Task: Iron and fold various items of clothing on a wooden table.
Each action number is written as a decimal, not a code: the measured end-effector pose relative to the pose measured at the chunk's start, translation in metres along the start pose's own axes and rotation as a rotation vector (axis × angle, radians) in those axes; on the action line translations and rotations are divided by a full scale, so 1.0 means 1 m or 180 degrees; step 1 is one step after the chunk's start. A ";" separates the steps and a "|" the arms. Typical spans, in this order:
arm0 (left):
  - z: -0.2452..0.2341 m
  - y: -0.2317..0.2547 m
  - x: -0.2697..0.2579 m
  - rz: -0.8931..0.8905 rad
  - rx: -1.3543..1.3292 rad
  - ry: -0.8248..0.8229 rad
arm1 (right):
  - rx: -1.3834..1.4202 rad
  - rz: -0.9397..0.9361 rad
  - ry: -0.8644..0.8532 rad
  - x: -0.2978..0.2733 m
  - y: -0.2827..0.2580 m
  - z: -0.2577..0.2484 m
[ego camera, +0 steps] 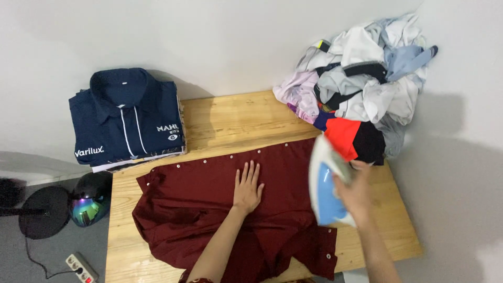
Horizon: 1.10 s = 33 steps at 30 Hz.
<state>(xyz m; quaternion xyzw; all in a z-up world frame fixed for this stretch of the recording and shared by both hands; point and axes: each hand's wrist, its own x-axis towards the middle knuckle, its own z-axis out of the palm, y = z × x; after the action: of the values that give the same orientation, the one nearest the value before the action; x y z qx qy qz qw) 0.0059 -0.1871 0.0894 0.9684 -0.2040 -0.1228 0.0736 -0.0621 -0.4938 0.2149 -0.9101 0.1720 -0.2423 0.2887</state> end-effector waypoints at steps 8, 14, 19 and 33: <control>-0.005 0.001 0.000 -0.0137 0.0257 -0.0213 | -0.0825 0.0349 -0.1814 0.009 -0.070 0.080; 0.002 -0.002 0.002 -0.0142 0.0113 -0.0131 | -0.1079 0.0457 -0.1765 0.035 -0.074 0.093; 0.004 -0.003 -0.001 -0.0135 0.0008 0.0025 | -0.0844 0.0463 -0.1816 0.044 -0.069 0.090; 0.011 0.052 0.072 0.0341 0.0267 0.0500 | -0.1214 0.0470 -0.1991 0.037 -0.070 0.088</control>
<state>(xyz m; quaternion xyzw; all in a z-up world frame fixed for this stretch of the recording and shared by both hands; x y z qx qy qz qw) 0.0477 -0.2647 0.0737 0.9650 -0.2540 -0.0338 0.0553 0.0285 -0.4174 0.2074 -0.9627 0.1828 0.1054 0.1693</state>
